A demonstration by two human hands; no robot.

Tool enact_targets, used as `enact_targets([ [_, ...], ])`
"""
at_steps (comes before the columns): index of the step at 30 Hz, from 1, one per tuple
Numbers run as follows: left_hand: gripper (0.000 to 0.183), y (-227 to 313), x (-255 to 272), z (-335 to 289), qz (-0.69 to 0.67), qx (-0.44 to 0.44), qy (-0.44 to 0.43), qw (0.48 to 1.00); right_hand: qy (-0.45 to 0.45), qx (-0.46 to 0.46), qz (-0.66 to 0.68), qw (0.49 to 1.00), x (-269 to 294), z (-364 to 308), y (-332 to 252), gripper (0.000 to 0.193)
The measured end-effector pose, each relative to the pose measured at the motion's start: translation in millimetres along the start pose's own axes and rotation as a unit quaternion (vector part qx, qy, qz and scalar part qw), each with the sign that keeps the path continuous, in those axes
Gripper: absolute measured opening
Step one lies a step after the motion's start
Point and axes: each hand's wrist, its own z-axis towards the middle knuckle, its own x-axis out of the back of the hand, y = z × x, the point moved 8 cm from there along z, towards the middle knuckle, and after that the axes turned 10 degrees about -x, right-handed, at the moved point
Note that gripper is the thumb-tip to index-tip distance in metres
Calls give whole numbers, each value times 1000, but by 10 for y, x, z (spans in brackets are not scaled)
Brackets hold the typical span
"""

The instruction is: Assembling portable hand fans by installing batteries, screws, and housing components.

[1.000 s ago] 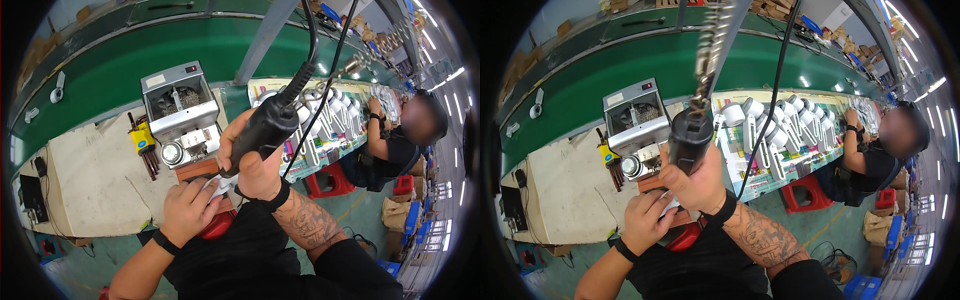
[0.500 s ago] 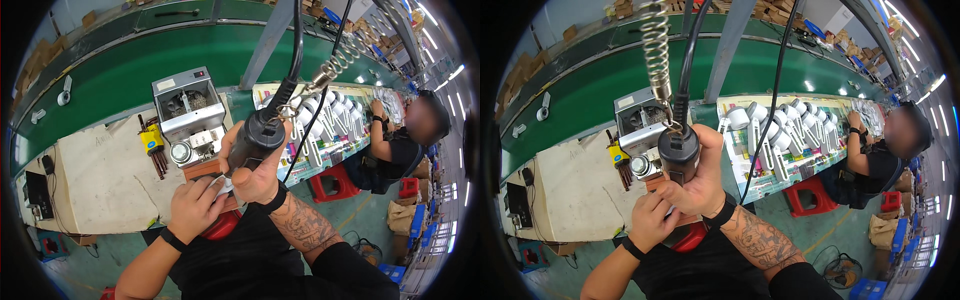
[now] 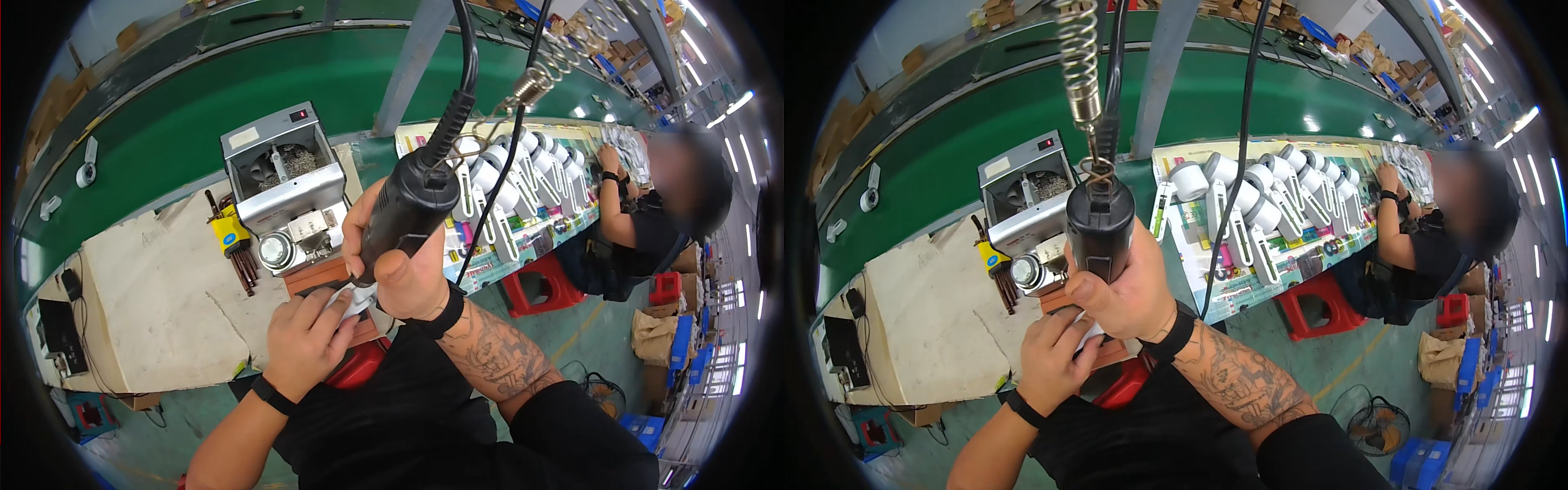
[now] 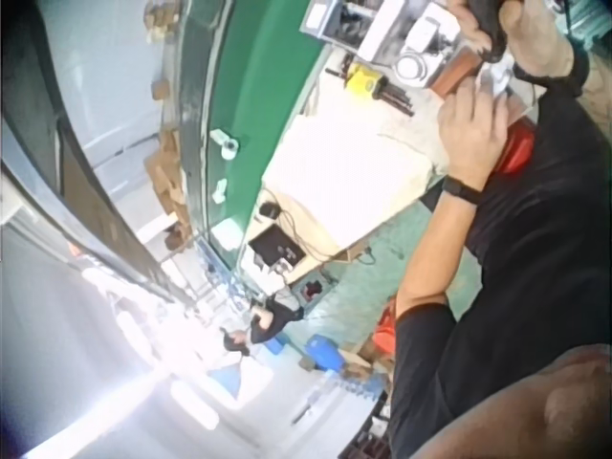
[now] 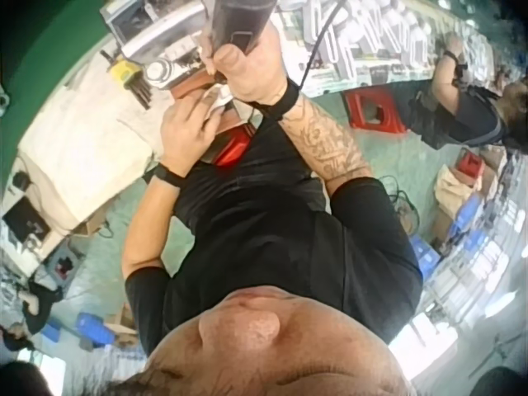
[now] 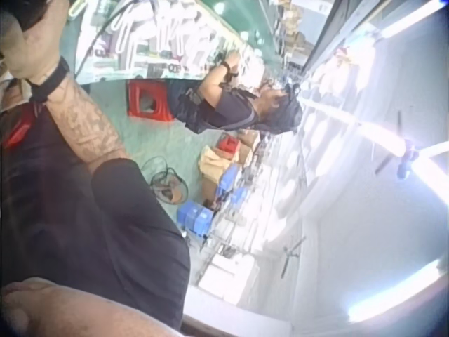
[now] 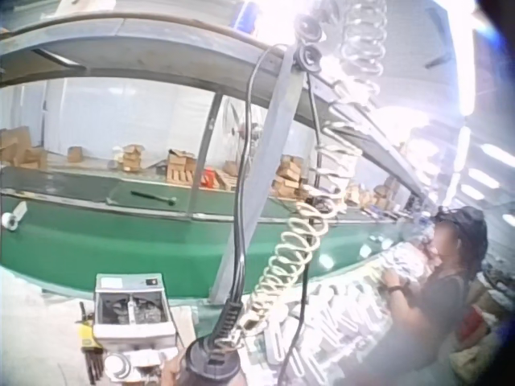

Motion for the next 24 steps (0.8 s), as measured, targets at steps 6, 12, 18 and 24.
enact_targets([
  [6,38,43,-21,29,-10,1,3,1000,-6,6,19,1000,41,-24,-53,80],
  [12,53,-11,35,-22,-93,89,13,992,28,57,40,997,55,-189,-746,78],
  [18,66,110,53,214,-115,153,-26,981,18,103,26,994,495,-336,-1243,87],
  [24,47,197,83,133,-106,111,9,988,-22,20,-78,997,605,-450,-1170,87],
])
